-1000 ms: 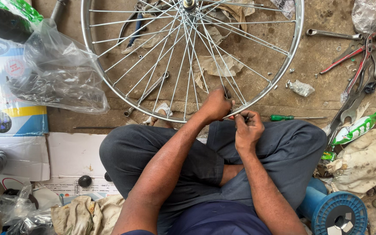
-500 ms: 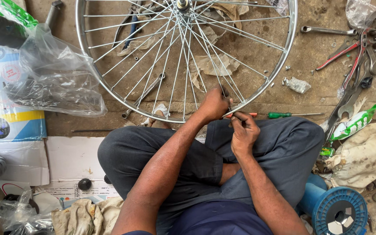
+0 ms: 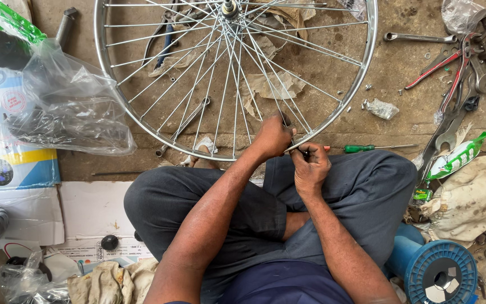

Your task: The person inserts spokes into a bicycle wheel rim and tightens the spoke nipples using a screwdriver.

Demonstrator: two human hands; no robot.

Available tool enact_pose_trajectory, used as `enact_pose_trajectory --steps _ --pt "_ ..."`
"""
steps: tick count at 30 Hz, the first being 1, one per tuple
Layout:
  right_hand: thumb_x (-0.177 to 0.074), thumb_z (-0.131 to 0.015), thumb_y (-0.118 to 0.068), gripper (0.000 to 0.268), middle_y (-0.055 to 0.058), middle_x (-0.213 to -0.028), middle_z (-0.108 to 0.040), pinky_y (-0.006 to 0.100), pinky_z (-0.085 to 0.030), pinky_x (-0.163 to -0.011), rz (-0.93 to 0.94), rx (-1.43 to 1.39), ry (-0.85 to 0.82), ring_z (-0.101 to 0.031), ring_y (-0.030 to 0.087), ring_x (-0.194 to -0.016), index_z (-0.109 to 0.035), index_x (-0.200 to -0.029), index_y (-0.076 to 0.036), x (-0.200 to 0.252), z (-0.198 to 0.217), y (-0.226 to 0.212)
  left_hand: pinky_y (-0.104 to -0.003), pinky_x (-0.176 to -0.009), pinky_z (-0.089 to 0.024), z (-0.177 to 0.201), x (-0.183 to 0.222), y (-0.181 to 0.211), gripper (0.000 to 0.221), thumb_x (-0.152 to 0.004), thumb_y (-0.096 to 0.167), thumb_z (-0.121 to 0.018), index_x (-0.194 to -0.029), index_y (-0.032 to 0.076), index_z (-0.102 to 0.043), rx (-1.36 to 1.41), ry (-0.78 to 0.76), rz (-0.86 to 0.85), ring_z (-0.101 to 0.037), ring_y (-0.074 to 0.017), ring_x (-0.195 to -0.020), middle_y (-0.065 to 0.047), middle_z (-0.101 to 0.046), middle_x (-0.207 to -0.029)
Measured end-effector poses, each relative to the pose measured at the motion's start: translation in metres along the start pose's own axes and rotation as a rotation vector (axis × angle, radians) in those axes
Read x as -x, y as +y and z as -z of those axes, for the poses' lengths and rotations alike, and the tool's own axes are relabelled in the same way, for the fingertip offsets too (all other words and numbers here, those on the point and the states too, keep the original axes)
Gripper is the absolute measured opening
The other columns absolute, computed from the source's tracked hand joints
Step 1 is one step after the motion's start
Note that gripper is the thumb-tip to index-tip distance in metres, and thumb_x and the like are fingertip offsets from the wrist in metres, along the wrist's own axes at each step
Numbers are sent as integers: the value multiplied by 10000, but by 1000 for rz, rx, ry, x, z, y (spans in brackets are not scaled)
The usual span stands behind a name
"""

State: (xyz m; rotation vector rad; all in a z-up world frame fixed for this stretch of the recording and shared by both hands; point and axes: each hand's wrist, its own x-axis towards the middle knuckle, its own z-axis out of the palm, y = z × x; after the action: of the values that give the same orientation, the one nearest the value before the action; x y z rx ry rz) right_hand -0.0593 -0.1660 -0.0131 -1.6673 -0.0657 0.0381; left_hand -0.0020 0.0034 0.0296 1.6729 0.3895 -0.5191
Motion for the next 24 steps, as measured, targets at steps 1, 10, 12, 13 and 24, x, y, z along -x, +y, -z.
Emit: enact_pose_trajectory --steps 1,10,12,13,24 --pt "-979 -737 43 171 41 -936 -658 206 -561 -749 -9 -25 -3 -649 65 -846 -613 -1063 -39 1 1 1 -374 -509 -564 0 1 0 363 -948 182 -675 -1181 -83 -588 3 11 -6 -686 -234 -532 -212 -711 -804" --pt "-933 -760 -34 175 62 -981 -707 255 -612 -867 -212 -112 -4 -705 107 -932 -623 -1042 -31 -8 6 -3 -376 -465 -565 -2 0 -3 364 -945 182 -671 -1182 -80 -581 27 10 17 -692 -236 -520 -212 -714 -808" --pt "-914 -796 -25 198 56 -986 -705 254 -593 -859 -271 -131 -8 -675 93 -909 -648 -1045 -25 -13 7 -1 -423 -510 -576 -3 -1 -5 356 -928 165 -673 -1179 -58 -555 63 20 46 -713 -280 -572 -213 -712 -805" --pt "-895 -797 -17 192 54 -972 -719 257 -595 -846 -266 -170 -13 -686 99 -892 -661 -1029 -25 -15 7 0 -452 -561 -568 -5 2 -6 360 -895 165 -711 -1131 -58 -554 -43 169 -101 -702 -327 -636 -228 -698 -820" --pt "-912 -749 57 73 47 -859 -737 241 -555 -685 -95 -53 -71 -677 91 -761 -702 -944 10 -20 14 -2 -568 -741 -525 20 26 3 157 -966 190 -569 -1064 87 -632 -731 -28 -464 -691 -433 -847 -213 -707 -836"
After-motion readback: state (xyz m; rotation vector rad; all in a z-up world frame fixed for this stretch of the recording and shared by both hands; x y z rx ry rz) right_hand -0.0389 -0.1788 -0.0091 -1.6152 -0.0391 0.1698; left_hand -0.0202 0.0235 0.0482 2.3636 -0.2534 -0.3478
